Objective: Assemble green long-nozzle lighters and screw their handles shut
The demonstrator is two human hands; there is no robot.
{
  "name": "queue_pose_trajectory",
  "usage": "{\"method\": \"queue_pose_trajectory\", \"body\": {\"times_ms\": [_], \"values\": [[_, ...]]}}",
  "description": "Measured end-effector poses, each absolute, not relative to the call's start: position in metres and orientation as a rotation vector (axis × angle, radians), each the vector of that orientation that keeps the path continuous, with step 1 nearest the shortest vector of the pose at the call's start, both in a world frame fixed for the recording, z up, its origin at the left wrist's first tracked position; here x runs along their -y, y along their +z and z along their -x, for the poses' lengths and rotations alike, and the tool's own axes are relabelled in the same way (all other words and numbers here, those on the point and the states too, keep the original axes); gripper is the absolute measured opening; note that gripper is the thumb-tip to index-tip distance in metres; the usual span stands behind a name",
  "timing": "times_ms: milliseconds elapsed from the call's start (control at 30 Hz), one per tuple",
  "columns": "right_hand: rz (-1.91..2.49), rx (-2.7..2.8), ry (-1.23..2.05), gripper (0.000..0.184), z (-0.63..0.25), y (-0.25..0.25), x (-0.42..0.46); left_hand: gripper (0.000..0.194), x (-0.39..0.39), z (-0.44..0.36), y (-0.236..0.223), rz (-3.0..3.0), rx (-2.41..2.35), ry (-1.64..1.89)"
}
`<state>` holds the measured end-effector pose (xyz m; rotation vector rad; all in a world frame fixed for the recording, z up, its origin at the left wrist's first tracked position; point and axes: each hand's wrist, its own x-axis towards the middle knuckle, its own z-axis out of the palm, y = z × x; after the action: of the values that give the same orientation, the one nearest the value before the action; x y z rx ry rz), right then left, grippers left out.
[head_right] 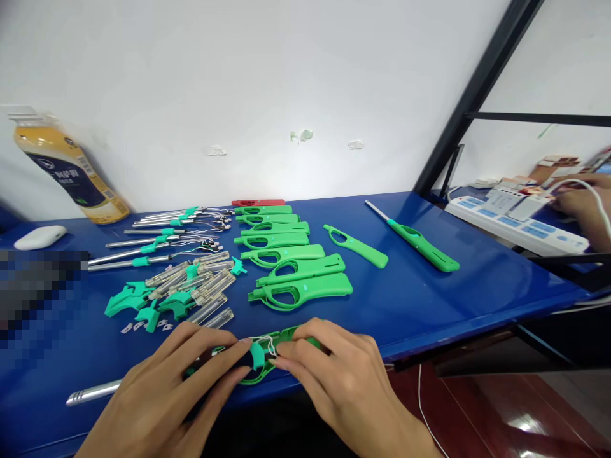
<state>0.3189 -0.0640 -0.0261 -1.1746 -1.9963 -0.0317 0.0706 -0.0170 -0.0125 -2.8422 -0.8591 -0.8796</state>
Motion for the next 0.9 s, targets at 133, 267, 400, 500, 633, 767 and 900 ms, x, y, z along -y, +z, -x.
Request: {"method": "queue_pose_trajectory", "body": {"times_ms": [133, 267, 400, 500, 633, 767, 900], "values": [[1.164, 2.03, -0.045, 0.006, -0.32, -0.024, 0.066, 0.023, 0.015, -0.073, -0.011, 2.808, 0.784, -0.932], [1.167, 2.088, -0.059, 0.007, -0.32, -0.021, 0.068, 0.018, 0.013, -0.073, -0.011, 2.806, 0.814, -0.954], [1.182, 2.094, -0.066, 0.01, -0.32, -0.018, 0.07, 0.018, 0.013, -0.071, -0.013, 2.865, 0.818, -0.901], [1.182, 2.112, -0.056, 0.011, -0.321, -0.018, 0.07, 0.019, 0.014, -0.073, -0.017, 2.889, 0.865, -0.934], [1.188, 2.126, -0.025, 0.01, -0.322, -0.019, 0.07, 0.018, 0.015, -0.075, -0.022, 2.862, 0.913, -0.983], [1.19, 2.125, -0.027, 0.012, -0.322, -0.018, 0.07, 0.017, 0.017, -0.074, -0.021, 2.882, 0.891, -0.908], [1.199, 2.171, -0.038, 0.014, -0.323, -0.016, 0.069, 0.016, 0.017, -0.073, -0.016, 2.877, 0.887, -0.888]]}}
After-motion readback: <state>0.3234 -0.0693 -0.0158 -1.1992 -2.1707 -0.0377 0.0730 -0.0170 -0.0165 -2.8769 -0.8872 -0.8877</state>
